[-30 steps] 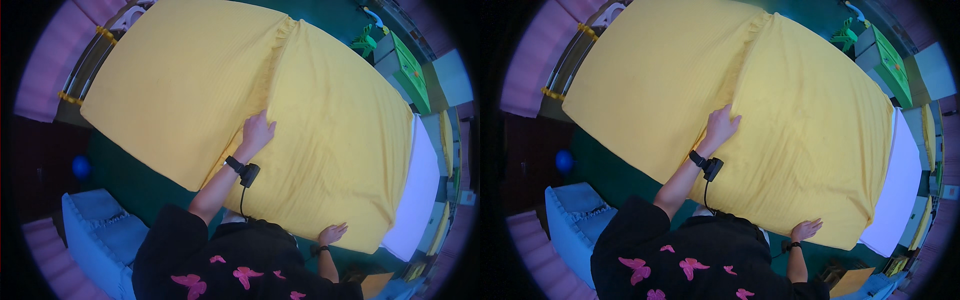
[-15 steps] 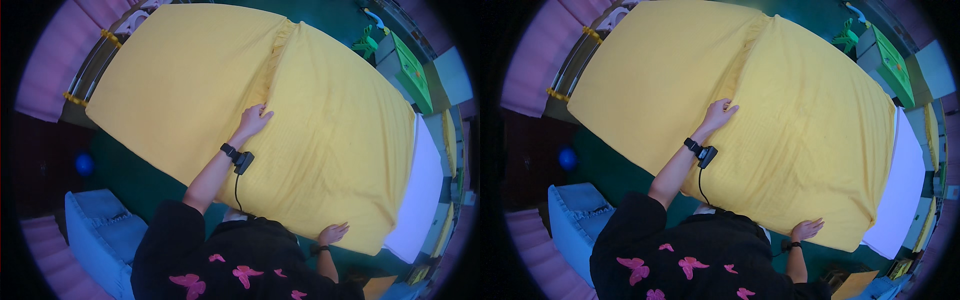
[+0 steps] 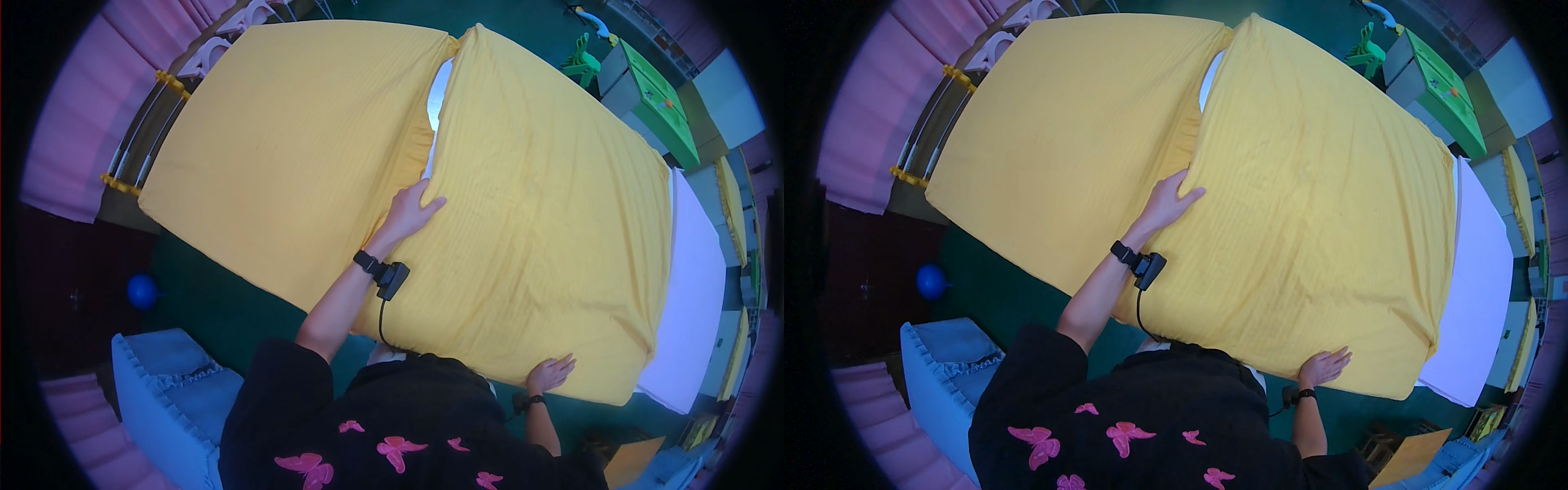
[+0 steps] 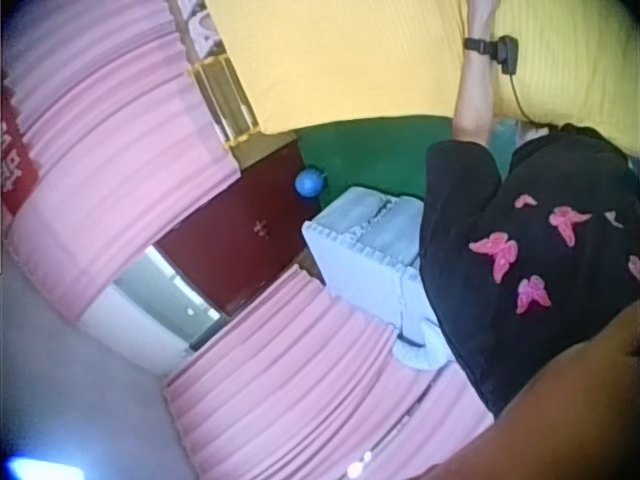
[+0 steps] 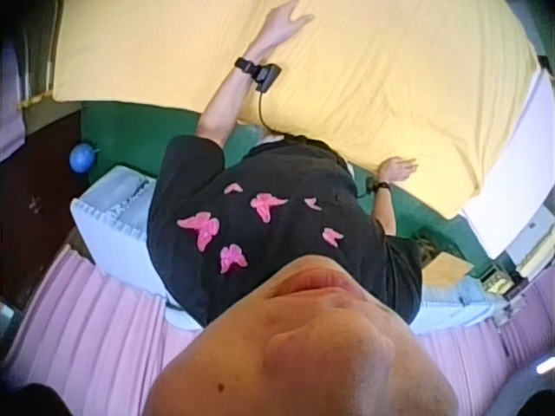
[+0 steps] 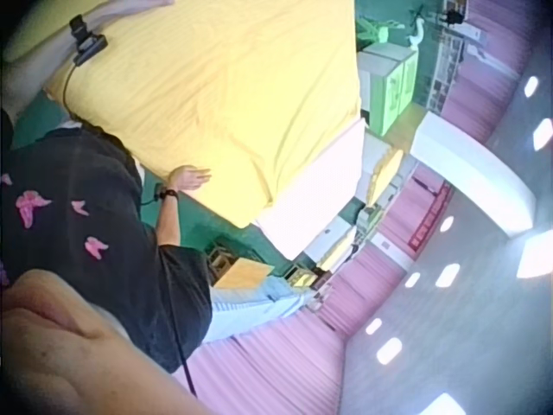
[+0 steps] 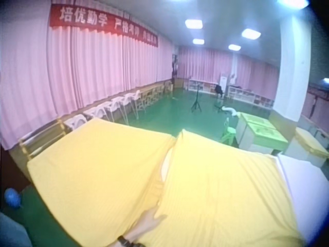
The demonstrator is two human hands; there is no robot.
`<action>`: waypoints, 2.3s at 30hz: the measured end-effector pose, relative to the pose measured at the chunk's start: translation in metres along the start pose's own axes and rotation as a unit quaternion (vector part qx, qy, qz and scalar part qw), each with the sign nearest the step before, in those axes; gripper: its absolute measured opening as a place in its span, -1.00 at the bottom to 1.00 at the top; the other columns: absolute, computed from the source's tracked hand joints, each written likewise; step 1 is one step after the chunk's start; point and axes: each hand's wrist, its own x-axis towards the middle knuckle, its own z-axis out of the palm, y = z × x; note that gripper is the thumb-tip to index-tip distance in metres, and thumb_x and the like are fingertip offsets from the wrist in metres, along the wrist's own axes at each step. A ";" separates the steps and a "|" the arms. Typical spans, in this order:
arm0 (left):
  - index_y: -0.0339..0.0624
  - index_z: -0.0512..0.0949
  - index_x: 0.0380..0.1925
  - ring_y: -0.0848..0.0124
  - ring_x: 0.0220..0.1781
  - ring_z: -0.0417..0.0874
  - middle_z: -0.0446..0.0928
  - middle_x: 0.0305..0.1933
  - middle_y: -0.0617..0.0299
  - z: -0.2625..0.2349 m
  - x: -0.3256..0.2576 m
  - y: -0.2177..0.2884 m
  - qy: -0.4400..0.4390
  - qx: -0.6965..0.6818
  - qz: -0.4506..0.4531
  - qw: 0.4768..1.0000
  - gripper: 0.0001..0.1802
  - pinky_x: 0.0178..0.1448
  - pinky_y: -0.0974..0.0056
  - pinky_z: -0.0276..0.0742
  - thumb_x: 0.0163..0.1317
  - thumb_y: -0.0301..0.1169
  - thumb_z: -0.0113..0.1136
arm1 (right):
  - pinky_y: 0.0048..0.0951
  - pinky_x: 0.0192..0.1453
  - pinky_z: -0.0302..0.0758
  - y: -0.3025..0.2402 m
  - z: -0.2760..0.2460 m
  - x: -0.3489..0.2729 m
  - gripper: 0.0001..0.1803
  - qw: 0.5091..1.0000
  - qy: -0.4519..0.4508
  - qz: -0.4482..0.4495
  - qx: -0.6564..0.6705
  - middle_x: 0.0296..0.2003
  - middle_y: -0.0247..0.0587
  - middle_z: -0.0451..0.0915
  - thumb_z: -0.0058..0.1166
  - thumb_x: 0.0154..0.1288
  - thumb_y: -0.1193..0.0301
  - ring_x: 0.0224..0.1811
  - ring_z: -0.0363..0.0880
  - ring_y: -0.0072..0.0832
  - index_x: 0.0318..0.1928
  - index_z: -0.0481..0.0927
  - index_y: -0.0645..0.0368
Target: Spreading and smoothing yellow sheets over a row of small children's beds in a daycare center.
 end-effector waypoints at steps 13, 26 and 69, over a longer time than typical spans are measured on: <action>-0.30 0.50 0.03 0.10 -0.14 0.68 0.65 -0.18 -0.08 0.002 -0.003 -0.020 0.036 -0.072 0.009 0.997 -0.48 -0.04 0.12 0.54 0.26 -0.10 0.24 | -0.14 0.51 0.03 -0.130 -0.080 0.070 -0.38 0.878 0.015 -0.193 0.438 0.34 -0.03 0.28 0.00 0.27 0.54 0.42 0.16 -0.13 0.36 0.23 0.28; -0.42 0.38 0.06 -0.14 -0.20 0.63 0.58 -0.27 -0.26 0.000 -0.069 -0.016 0.020 0.018 -0.038 0.999 -0.28 -0.11 -0.08 0.52 0.14 -0.01 0.30 | -0.19 0.25 0.33 -0.571 -0.224 0.095 -0.58 0.491 -0.159 -0.844 0.146 -0.35 -0.09 0.63 -0.13 0.45 0.20 -0.03 0.50 -0.15 -0.37 0.67 0.21; -0.33 0.58 -0.19 -0.05 -0.43 0.65 0.59 -0.47 -0.15 0.019 -0.269 -0.154 0.166 0.055 -0.310 0.935 -0.63 -0.36 0.03 0.57 0.28 -0.18 0.24 | -0.16 0.47 0.24 -0.700 -0.093 0.124 -0.44 0.532 -0.135 -0.822 0.151 0.47 -0.16 0.11 0.04 0.37 0.25 0.43 0.21 -0.10 0.37 0.32 -0.19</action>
